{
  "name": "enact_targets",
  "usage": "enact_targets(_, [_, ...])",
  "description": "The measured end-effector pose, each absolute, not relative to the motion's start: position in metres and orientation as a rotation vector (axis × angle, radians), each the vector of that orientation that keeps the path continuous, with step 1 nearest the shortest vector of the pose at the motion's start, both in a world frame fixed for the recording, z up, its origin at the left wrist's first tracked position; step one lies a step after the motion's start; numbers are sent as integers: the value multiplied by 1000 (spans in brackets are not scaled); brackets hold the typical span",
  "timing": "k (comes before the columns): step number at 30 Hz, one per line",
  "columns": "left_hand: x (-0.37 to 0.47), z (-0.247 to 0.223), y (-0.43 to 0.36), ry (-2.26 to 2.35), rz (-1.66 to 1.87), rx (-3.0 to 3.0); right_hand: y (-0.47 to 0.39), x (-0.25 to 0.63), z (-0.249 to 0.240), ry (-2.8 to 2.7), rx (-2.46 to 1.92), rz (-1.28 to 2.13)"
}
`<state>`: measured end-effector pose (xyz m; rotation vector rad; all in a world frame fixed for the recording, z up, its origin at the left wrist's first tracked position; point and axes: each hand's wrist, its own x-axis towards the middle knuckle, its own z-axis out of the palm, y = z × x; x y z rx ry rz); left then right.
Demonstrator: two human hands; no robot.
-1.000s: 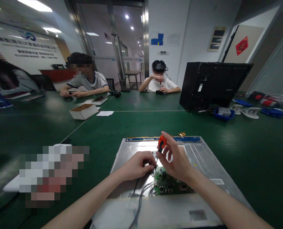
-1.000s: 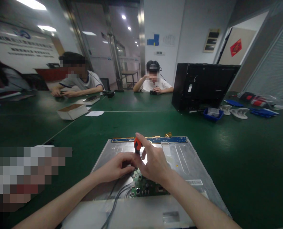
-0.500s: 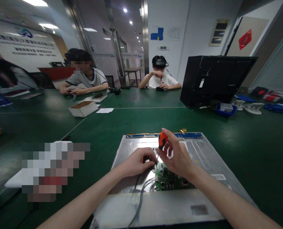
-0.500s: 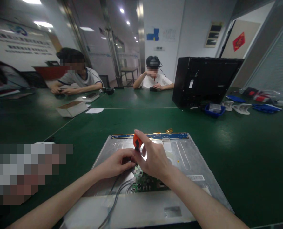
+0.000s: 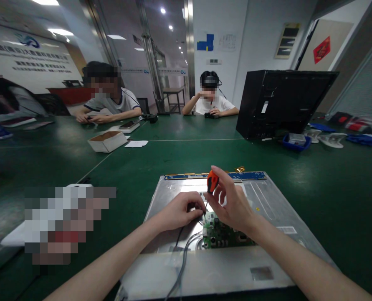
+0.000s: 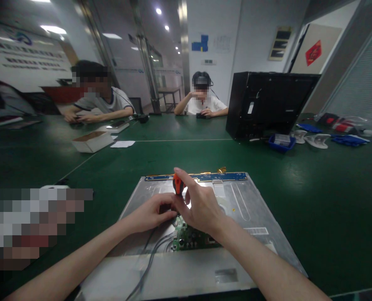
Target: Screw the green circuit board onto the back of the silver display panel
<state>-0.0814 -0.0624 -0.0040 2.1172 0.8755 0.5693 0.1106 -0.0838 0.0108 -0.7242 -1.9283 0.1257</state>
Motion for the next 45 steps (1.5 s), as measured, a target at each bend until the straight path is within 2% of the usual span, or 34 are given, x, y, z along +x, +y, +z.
enact_targets(9, [-82, -7, -61, 849, 553, 2128, -86, 112, 11, -1954, -696, 196])
enact_targets(33, [-83, -7, -61, 805, 612, 2077, -84, 111, 13, -1918, -681, 130])
enact_targets(45, [-80, -3, -61, 804, 620, 2089, -82, 112, 15, -1913, -754, 238])
